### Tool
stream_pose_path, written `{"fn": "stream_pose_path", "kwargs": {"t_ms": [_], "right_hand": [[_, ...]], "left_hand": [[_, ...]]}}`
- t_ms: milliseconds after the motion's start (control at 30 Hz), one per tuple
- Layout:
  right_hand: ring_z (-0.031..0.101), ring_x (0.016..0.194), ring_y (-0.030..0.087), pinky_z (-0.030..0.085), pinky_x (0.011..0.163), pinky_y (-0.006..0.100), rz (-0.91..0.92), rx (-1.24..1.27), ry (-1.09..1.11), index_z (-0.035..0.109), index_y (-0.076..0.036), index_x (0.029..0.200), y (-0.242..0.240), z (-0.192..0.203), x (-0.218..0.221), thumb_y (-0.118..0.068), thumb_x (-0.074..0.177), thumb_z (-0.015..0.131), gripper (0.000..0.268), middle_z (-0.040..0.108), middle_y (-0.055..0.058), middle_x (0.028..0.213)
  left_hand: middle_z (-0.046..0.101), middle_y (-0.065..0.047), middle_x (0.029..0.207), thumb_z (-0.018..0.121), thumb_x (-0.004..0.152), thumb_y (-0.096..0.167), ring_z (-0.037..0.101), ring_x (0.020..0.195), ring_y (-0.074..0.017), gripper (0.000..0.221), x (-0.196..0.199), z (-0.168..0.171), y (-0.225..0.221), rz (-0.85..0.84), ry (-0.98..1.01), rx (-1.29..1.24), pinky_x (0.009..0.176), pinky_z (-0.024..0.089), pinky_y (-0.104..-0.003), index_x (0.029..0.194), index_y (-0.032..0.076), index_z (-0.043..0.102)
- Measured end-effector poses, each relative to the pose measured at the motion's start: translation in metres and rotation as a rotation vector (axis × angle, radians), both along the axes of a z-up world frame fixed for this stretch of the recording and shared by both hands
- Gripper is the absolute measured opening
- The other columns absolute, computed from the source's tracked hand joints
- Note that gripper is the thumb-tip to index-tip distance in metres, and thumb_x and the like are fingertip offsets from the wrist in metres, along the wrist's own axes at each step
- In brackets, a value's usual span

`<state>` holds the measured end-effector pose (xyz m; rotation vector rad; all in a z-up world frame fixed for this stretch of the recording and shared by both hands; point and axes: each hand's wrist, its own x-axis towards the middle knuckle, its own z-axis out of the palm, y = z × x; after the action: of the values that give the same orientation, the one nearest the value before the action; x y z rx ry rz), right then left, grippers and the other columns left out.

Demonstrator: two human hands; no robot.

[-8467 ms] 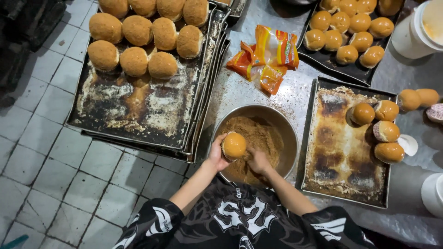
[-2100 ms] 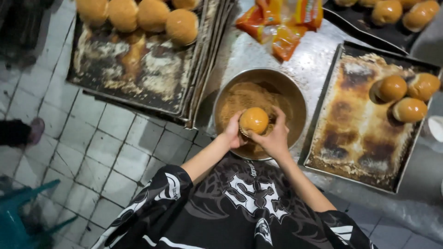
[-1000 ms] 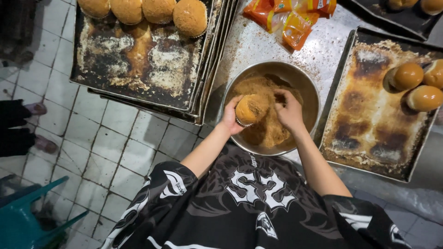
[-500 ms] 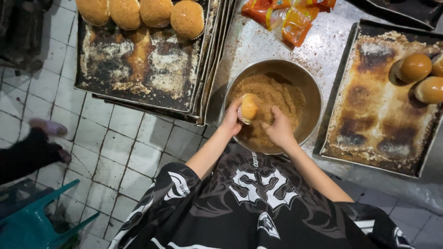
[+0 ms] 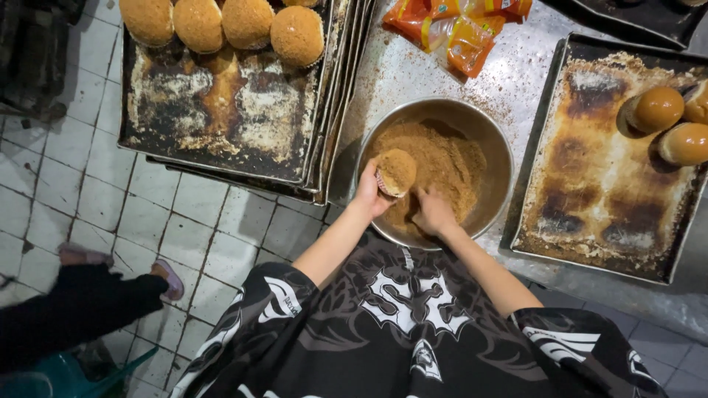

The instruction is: Coating buns with crumbs and brushing them with a liquid wash in a bakery production area.

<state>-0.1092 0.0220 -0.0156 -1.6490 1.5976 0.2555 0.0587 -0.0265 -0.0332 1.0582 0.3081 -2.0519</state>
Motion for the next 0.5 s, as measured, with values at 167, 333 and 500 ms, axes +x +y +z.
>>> {"fn": "stream_pose_path", "kwargs": {"t_ms": [167, 333, 500], "right_hand": [[0.072, 0.105, 0.038, 0.057, 0.087, 0.047, -0.425, -0.158, -0.242, 0.076, -0.014, 0.11, -0.004, 0.015, -0.013, -0.021, 0.08, 0.077, 0.031, 0.076, 0.013, 0.102], [0.049, 0.132, 0.048, 0.041, 0.107, 0.059, -0.285, -0.628, -0.273, 0.059, -0.005, 0.133, -0.019, 0.12, -0.015, -0.025, 0.085, 0.078, 0.055, 0.052, 0.024, 0.139], [0.052, 0.131, 0.038, 0.045, 0.11, 0.047, -0.768, -0.15, -0.923, 0.045, -0.015, 0.153, -0.024, 0.06, -0.01, -0.032, 0.074, 0.094, 0.095, 0.048, 0.026, 0.143]], "left_hand": [[0.075, -0.012, 0.113, 0.072, 0.088, 0.046, 0.074, 0.098, -0.0301, 0.045, -0.004, -0.003, -0.004, -0.021, -0.048, -0.01, 0.086, 0.061, -0.051, 0.117, 0.011, 0.07], [0.075, -0.013, 0.105, 0.075, 0.083, 0.048, 0.074, 0.09, -0.0288, 0.049, -0.015, 0.0, -0.011, -0.082, -0.127, 0.027, 0.079, 0.063, -0.048, 0.113, 0.009, 0.068], [0.068, -0.021, 0.111, 0.073, 0.086, 0.04, 0.073, 0.08, -0.0288, 0.049, -0.038, 0.019, -0.002, -0.07, -0.059, 0.163, 0.067, 0.065, -0.045, 0.119, 0.007, 0.06]]}}
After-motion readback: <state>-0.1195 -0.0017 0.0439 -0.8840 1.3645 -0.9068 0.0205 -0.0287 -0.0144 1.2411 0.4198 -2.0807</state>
